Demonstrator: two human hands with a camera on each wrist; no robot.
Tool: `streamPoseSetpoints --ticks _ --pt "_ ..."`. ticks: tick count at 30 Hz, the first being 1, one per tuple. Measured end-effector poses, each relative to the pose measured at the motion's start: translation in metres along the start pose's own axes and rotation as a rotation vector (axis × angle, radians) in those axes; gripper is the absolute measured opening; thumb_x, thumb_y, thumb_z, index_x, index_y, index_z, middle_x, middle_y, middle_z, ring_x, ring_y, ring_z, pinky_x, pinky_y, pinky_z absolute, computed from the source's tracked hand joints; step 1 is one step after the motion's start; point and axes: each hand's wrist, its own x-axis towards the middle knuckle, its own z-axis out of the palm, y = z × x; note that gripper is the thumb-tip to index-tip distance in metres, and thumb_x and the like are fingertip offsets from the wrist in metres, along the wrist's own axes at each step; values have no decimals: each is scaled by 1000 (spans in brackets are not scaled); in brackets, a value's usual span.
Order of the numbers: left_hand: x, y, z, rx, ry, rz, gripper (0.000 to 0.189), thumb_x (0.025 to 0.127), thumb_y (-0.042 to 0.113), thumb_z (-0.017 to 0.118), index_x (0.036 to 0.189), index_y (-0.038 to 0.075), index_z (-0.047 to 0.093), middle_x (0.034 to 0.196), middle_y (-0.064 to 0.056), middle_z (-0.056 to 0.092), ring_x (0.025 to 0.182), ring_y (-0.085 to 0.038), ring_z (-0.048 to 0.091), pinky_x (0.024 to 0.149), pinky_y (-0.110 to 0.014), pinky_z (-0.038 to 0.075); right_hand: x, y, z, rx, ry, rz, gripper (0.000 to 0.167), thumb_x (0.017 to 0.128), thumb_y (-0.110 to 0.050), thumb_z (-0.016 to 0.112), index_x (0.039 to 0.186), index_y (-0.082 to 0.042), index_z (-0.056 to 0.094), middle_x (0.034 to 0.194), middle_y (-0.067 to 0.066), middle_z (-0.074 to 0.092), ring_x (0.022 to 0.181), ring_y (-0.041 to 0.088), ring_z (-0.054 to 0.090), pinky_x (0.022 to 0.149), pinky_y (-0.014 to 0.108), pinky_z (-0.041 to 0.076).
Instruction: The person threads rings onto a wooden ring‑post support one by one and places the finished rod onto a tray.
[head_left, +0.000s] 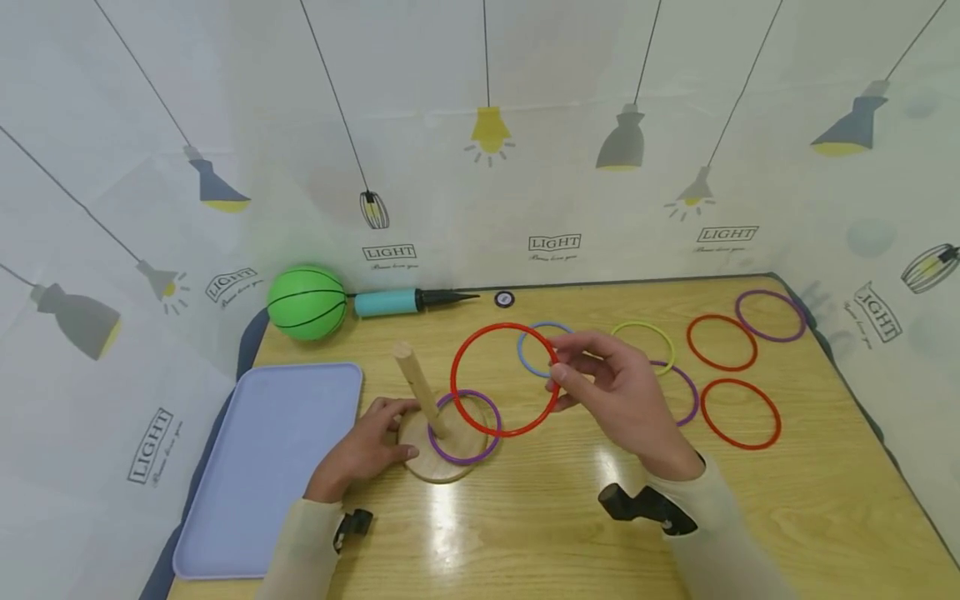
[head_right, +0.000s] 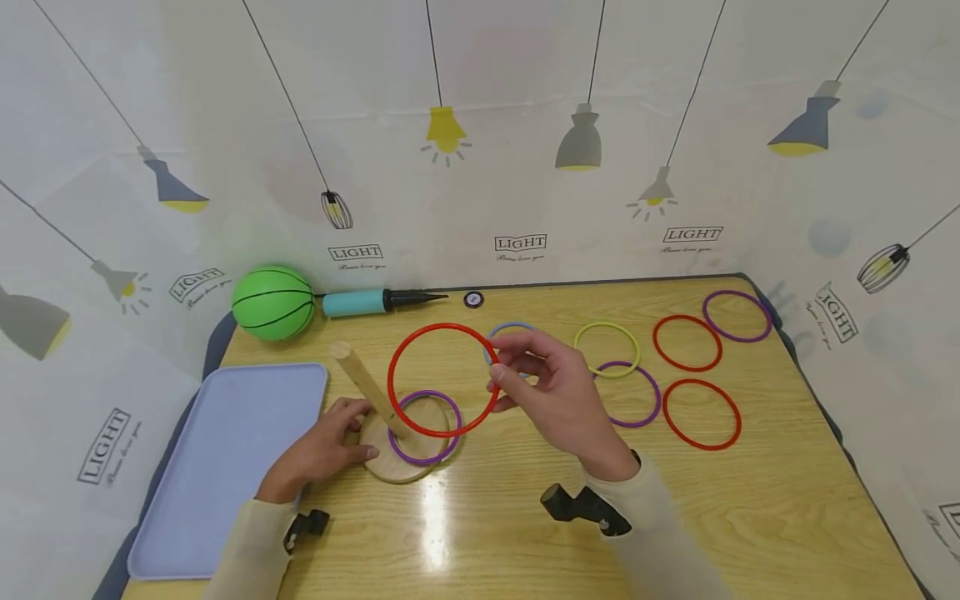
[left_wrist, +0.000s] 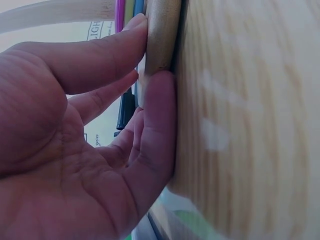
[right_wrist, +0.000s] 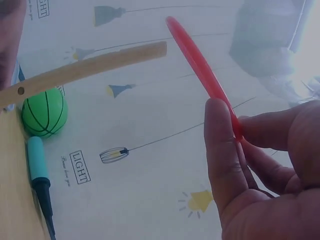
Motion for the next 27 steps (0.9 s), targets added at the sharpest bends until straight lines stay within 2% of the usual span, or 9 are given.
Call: streamPoseSetpoints --ticks 8,14,22,27 --pt "0 1 1 12 4 1 66 92 16 84 152 19 56 131 -14 53 117 -30 58 100 -52 48 22 -6 28 71 -25 -29 31 100 0 70 128 9 63 101 5 63 83 18 74 68 45 64" --pt "-1 -2 2 1 -3 -23 69 93 17 83 155 19 53 132 -14 52 121 -34 59 101 -53 50 40 1 51 93 -48 -13 31 99 4 68 130 7 63 100 7 61 82 16 73 68 47 64" --pt "1 -3 1 -1 -1 -31 71 93 17 83 157 18 51 131 -13 50 126 -38 58 105 -54 49 56 22 71 102 -66 64 29 101 2 66 129 6 63 99 8 60 83 13 72 71 49 64" --pt "2 -3 2 -20 3 -39 67 91 18 85 152 22 57 132 -11 51 123 -33 59 105 -50 47 57 43 74 130 -68 150 28 101 2 65 129 9 62 98 7 60 82 12 71 72 52 64"
